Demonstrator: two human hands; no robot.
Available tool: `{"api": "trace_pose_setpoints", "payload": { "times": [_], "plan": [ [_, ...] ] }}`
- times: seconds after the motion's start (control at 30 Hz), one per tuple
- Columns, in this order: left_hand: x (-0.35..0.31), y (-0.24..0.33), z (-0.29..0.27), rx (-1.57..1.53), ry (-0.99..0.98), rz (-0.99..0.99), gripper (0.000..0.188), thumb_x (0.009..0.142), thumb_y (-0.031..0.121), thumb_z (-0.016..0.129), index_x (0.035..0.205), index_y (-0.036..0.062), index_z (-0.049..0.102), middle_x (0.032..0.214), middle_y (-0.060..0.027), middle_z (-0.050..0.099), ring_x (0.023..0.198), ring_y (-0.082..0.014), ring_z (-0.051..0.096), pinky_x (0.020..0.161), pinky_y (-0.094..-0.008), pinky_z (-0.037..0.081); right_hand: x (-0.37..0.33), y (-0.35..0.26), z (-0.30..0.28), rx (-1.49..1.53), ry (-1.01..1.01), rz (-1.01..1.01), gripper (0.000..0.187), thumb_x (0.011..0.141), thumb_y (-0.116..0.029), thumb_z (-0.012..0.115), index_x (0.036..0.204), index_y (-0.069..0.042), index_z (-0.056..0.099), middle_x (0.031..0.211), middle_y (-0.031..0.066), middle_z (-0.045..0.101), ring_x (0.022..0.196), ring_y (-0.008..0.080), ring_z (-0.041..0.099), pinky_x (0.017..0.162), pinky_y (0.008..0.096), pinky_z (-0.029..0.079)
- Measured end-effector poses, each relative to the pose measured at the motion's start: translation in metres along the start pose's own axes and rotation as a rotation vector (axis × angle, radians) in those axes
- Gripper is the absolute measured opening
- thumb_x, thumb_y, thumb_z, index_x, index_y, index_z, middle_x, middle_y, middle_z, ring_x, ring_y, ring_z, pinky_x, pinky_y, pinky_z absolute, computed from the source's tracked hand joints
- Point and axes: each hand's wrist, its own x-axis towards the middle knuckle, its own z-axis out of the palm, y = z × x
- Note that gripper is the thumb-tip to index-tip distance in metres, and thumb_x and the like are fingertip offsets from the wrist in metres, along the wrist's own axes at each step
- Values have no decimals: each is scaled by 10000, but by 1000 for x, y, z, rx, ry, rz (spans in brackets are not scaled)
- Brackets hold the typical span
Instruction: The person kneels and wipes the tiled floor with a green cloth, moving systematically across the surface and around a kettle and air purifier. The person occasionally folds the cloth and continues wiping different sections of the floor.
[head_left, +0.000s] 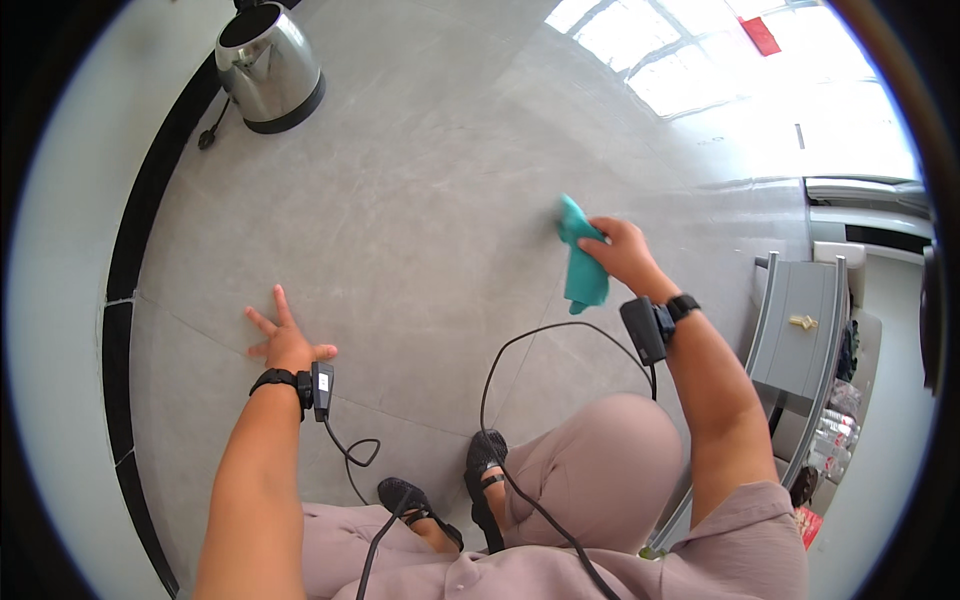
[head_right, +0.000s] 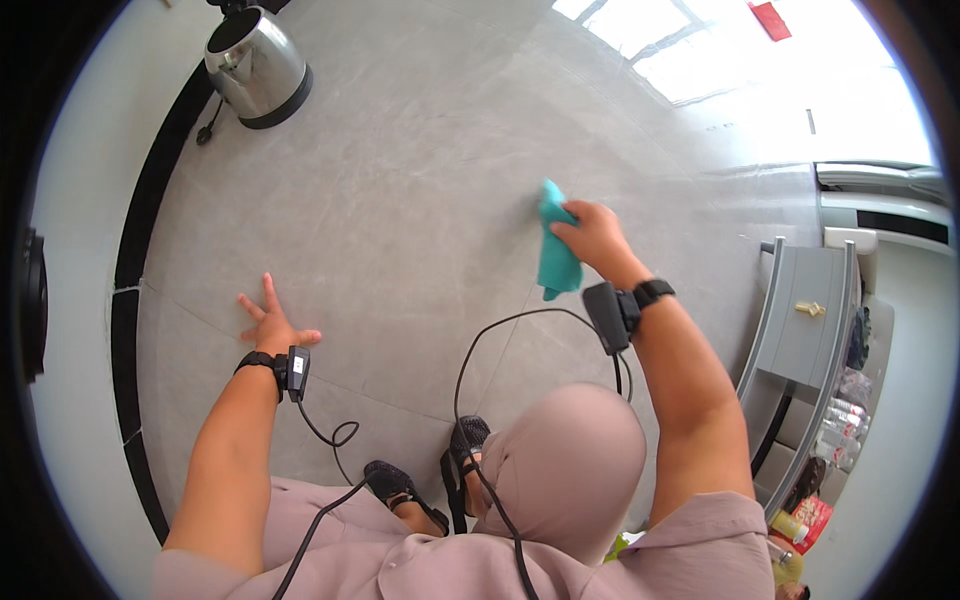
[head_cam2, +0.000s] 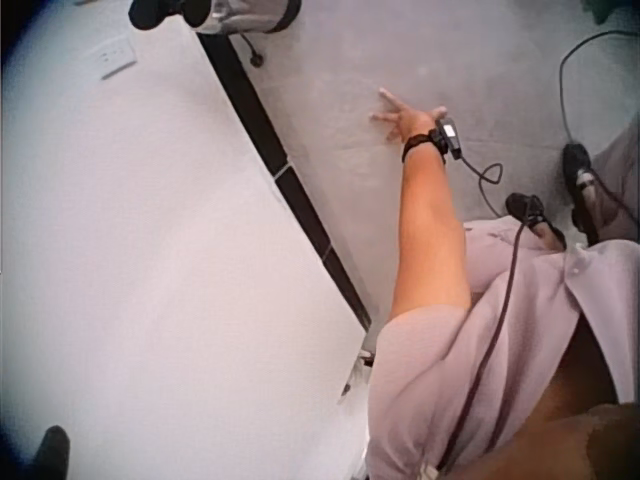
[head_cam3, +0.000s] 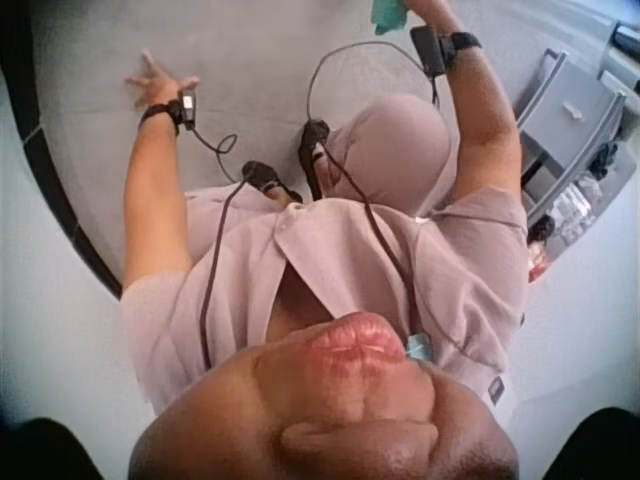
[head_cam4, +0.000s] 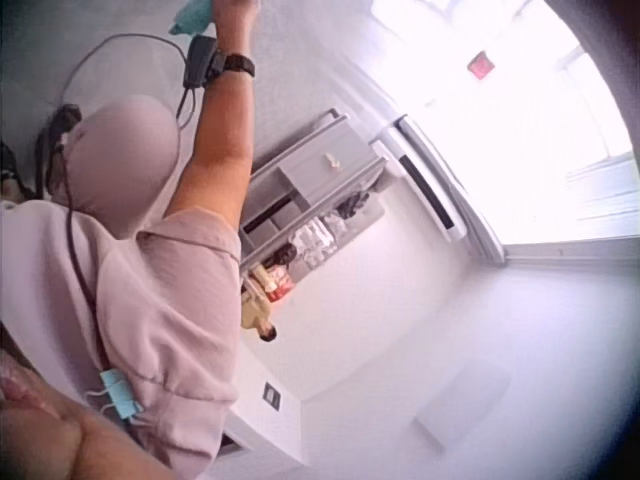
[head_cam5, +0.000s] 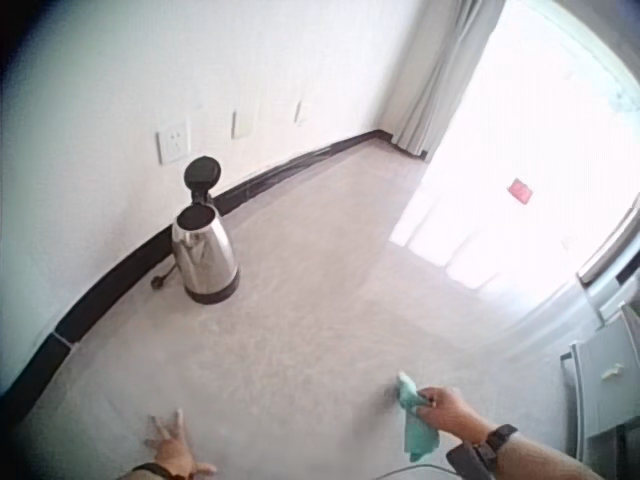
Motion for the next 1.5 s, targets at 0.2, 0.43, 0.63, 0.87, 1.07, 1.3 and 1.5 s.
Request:
{"api": "trace_pose_setpoints", "payload": {
  "times": [0.2,0.43,0.63,0.87,1.07,1.3,1.5],
  "plan": [
    [-4,4,-9,-12,-50,-16,1396,584,162,901,1429,488,-161,1539,-107,-258,1419,-471,-7,1071,-505,399,-29,-137,-24,-137,-144,-232,353,844,-136,610,1193,-85,613,1010,137,666,899,272,645,812,361,518],
    [4,-6,3,-91,-7,26,1392,565,145,901,1447,482,-122,1551,-108,-230,1411,-497,10,1037,-501,421,6,-147,44,-447,-366,-532,384,860,-112,570,1240,-163,581,1051,123,596,965,319,596,809,428,493],
    [9,-7,13,-25,106,51,1357,543,167,899,1455,473,-58,1566,-89,-160,1372,-561,64,1029,-527,449,27,-81,115,-775,-763,-817,384,826,-30,552,1186,-161,536,1098,112,560,960,317,620,710,436,526],
    [13,-9,24,-110,128,71,1294,571,82,869,1487,394,10,1572,-135,-84,1402,-401,212,1043,-439,445,78,36,55,-528,-684,-654,461,777,-36,591,1171,-270,639,1094,104,608,1027,325,600,840,404,503],
    [14,5,56,-13,192,65,1115,659,94,819,1505,138,94,1514,-215,198,1359,-336,335,1086,-369,371,180,134,-26,-341,-14,-101,484,826,3,476,1111,-328,684,1121,84,650,1015,285,637,857,345,504],
    [-18,69,90,-24,172,276,944,712,237,795,1456,28,252,1457,-241,310,1337,-365,353,1084,-391,357,261,192,-75,12,513,236,520,778,-131,537,1293,-57,557,1176,208,629,1055,325,627,876,377,496],
    [-43,135,63,-188,147,355,861,754,239,760,1440,20,288,1439,-212,376,1325,-347,382,1082,-397,358,212,71,33,-45,428,-797,429,847,-89,533,1274,-137,550,1042,124,575,961,302,575,691,408,521]
  ]
}}
